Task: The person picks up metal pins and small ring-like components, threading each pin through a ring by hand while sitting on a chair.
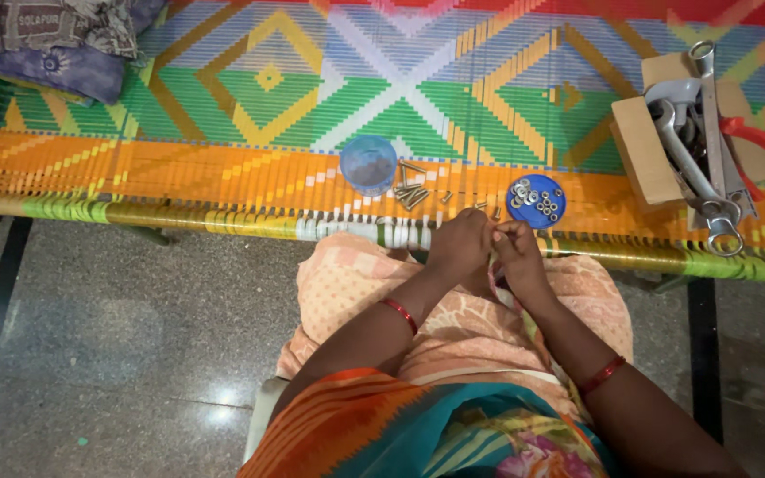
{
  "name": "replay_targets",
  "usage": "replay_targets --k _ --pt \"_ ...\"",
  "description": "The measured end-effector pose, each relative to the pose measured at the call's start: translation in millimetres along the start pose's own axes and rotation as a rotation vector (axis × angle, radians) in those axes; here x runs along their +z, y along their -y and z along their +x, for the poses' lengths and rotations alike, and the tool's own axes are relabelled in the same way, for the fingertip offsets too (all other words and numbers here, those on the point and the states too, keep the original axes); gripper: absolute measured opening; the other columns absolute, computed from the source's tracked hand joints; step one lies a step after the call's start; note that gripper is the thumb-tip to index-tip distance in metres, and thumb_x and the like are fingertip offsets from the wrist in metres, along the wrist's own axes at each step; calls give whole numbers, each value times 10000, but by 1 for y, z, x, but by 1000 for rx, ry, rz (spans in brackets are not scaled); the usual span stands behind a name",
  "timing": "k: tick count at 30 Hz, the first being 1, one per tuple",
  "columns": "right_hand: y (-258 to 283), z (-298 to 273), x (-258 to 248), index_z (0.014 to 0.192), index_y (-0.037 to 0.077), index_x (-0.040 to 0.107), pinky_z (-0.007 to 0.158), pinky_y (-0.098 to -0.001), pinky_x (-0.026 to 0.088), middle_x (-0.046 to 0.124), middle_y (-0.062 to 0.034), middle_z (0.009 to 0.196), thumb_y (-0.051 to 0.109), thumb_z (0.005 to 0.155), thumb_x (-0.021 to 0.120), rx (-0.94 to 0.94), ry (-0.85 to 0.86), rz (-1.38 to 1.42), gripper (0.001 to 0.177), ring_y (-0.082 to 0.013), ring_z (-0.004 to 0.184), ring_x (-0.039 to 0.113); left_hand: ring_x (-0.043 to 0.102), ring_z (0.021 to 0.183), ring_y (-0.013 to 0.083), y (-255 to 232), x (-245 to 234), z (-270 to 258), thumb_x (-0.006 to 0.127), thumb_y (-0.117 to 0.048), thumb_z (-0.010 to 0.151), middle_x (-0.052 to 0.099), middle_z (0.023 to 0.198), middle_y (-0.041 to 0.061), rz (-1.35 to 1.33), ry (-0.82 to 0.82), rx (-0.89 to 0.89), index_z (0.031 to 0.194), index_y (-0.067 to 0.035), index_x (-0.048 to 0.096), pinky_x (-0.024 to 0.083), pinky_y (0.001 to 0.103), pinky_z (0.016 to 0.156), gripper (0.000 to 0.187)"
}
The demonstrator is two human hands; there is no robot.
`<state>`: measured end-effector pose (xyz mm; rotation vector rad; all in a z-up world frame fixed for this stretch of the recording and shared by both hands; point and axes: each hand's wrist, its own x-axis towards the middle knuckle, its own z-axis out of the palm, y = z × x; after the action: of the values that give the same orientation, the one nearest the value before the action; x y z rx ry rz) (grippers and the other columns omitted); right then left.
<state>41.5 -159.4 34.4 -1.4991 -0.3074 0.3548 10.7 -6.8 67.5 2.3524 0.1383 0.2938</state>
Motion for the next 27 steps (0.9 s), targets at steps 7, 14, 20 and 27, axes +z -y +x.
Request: replay_targets --k 7,14,20,27 --pt "13 -5 6 1120 67 526 644 -208 456 566 -2 961 172 1066 556 83 -28 -79 122 -47 749 506 689 884 377 8 -4 13 528 -397 982 730 922 149 41 112 -91 860 -101 734 538 498 763 381" --pt "6 1 1 1095 62 498 429 -256 425 581 -47 788 194 1051 574 160 -132 5 158 -90 483 506 724 882 320 21 -8 15 613 -290 981 740 963 138 -283 40 -40 985 -82 729 562 425 781 238" --pt "-9 6 -9 1076 49 520 422 -251 443 604 -32 797 186 1037 597 163 -127 50 162 -91 481 543 743 906 260 26 2 12 588 -68 934 714 1022 104 -550 73 89 1084 -91 707 587 355 809 193" --pt "-23 5 -11 1128 23 546 676 -208 475 645 -44 987 159 1093 645 39 -51 10 171 -38 780 560 673 898 394 17 9 4 565 -223 961 688 1013 158 -98 4 48 1003 -73 659 527 503 767 183"
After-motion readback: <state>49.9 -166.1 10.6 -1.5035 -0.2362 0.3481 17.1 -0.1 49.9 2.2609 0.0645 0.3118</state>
